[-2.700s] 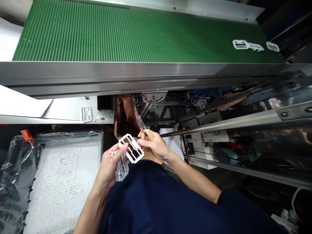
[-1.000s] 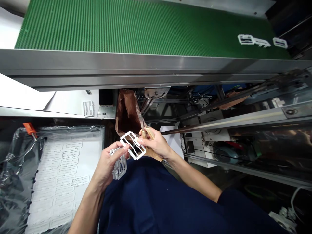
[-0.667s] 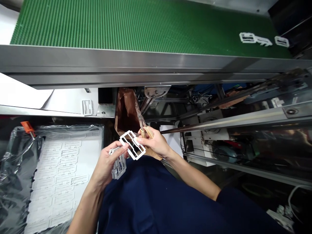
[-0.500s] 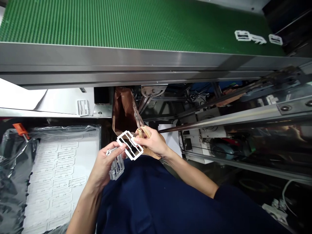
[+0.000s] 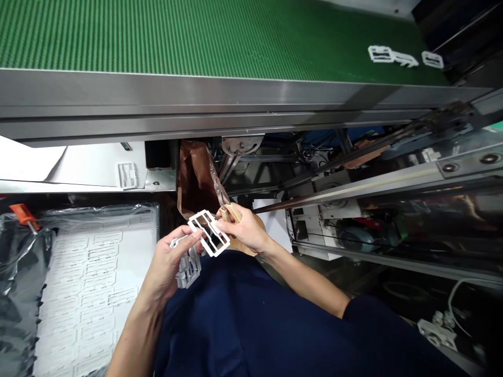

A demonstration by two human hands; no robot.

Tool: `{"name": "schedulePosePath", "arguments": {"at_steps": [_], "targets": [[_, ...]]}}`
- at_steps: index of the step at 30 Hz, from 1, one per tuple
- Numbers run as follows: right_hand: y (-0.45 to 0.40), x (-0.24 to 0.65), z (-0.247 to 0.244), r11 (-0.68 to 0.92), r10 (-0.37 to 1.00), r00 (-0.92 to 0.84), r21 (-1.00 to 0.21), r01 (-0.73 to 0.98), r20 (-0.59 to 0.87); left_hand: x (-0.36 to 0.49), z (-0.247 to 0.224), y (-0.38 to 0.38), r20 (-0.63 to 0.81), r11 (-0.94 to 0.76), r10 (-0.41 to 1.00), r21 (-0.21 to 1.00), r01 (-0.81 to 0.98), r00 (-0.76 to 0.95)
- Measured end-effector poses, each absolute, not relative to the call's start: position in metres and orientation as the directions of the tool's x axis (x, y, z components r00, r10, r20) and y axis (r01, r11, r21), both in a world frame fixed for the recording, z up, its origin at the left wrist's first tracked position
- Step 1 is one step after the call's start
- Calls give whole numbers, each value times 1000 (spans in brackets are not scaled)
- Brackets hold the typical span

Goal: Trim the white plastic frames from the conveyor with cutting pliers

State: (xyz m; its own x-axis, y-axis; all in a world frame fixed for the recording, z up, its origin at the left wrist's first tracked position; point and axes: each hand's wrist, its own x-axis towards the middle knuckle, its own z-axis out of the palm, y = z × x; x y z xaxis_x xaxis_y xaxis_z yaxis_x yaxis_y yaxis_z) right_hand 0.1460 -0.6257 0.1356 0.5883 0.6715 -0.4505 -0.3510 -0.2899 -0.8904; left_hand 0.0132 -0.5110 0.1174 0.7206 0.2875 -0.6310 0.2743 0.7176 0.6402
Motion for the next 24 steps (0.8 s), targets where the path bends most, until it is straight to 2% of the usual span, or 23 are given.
{"name": "schedulePosePath", "arguments": {"at_steps": [7, 24], "targets": [[-627, 145, 145, -281, 680, 582, -891, -356, -447, 11, 111, -513, -636, 713, 267, 636, 295, 724], [-631, 142, 131, -254, 712, 569, -906, -337, -412, 10, 106, -516, -676, 742, 227, 586, 325, 702]]}}
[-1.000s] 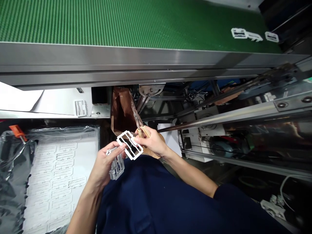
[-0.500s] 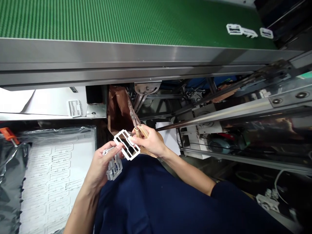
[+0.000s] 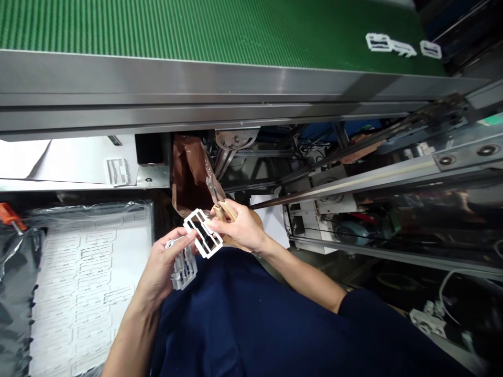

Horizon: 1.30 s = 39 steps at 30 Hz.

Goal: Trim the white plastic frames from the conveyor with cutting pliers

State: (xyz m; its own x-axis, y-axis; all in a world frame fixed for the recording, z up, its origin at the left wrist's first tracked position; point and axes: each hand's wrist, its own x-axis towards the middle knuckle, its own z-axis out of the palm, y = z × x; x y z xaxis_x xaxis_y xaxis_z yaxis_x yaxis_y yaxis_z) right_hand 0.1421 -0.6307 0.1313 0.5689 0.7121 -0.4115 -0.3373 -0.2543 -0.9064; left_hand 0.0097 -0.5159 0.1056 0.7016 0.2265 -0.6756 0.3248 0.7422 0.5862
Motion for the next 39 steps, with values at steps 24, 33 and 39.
{"name": "schedulePosePath", "arguments": {"at_steps": [24, 33, 39], "targets": [[-632, 147, 108, -84, 799, 198, -431, -898, -568, 34, 131, -527, -391, 278, 489, 917, 286, 780], [-628, 135, 106, -6, 800, -47, 71, -997, -598, 44, 125, -524, -336, 55, 654, 915, 400, 678], [-630, 135, 105, -15, 857, -100, 169, -985, -505, 46, 126, -521, -371, 7, 660, 872, 489, 653]]}}
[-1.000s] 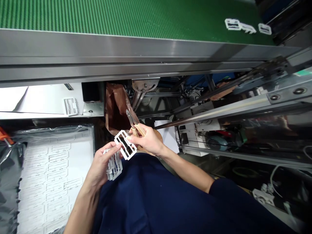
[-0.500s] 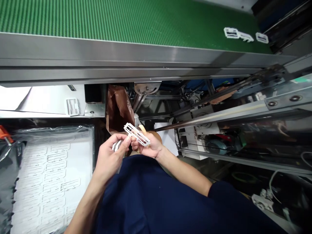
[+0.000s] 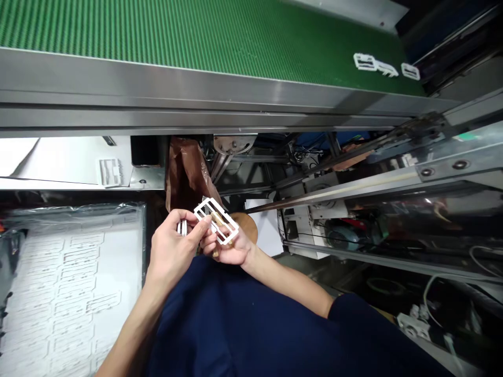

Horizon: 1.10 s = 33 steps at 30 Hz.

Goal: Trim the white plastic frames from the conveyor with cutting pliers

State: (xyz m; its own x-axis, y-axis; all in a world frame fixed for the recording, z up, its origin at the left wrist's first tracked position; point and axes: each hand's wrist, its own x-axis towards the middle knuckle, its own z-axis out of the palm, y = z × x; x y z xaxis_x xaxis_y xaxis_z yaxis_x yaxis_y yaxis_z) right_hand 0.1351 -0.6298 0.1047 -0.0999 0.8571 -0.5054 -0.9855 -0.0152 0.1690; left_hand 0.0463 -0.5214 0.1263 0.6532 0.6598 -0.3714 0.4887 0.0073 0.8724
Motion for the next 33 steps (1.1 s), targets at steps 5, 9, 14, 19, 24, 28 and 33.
{"name": "schedulePosePath", "arguments": {"at_steps": [5, 9, 14, 19, 24, 28, 33], "targets": [[-630, 134, 103, 5, 869, -93, 197, -980, -485, 47, 126, -521, -370, 4, 651, 875, 485, 663], [-630, 135, 103, 11, 868, -103, 226, -974, -485, 48, 125, -521, -385, 19, 647, 871, 492, 658], [-629, 135, 104, 42, 861, -83, 232, -972, -502, 50, 130, -523, -406, 129, 612, 898, 421, 678], [-629, 134, 102, 79, 903, -22, 217, -973, -429, 48, 132, -520, -383, 232, 546, 924, 305, 745], [-630, 132, 101, 113, 913, 19, 208, -972, -407, 47, 130, -514, -383, 251, 560, 923, 291, 734], [-629, 131, 98, 100, 921, 11, 208, -973, -390, 51, 135, -510, -377, 228, 592, 926, 301, 713], [-629, 129, 96, 93, 927, 41, 123, -988, -373, 57, 139, -499, -325, 156, 619, 943, 294, 715]]}}
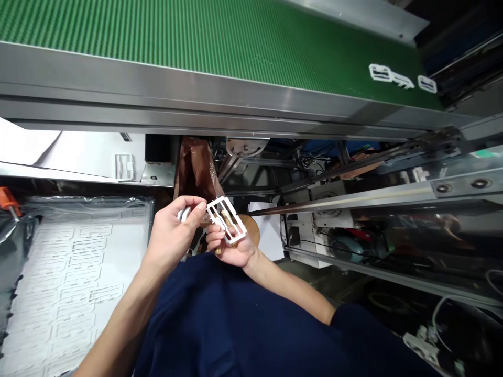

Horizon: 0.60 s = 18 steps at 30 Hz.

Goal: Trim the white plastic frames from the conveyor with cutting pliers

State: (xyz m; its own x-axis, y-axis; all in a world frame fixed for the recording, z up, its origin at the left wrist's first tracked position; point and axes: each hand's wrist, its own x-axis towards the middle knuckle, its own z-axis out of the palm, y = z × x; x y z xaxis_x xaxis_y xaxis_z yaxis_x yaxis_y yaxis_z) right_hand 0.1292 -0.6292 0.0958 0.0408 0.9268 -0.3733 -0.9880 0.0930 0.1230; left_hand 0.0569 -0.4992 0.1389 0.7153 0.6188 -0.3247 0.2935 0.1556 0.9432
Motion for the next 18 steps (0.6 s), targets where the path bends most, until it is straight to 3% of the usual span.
{"name": "schedulePosePath", "arguments": {"at_steps": [3, 10, 14, 18], "targets": [[-628, 127, 96, 92, 910, 96, -29, -995, -403, 58, 141, -494, -330, 123, 588, 939, 321, 738], [-633, 119, 92, 83, 820, 380, -568, -819, -428, 41, 147, -485, -236, -11, 350, 967, 256, 906], [-640, 108, 92, -25, 766, 474, -757, -652, -434, 17, 137, -487, -208, -14, 336, 974, 226, 918], [-646, 96, 92, -143, 769, 481, -848, -511, -420, -6, 127, -492, -203, 36, 344, 978, 203, 917]]}}
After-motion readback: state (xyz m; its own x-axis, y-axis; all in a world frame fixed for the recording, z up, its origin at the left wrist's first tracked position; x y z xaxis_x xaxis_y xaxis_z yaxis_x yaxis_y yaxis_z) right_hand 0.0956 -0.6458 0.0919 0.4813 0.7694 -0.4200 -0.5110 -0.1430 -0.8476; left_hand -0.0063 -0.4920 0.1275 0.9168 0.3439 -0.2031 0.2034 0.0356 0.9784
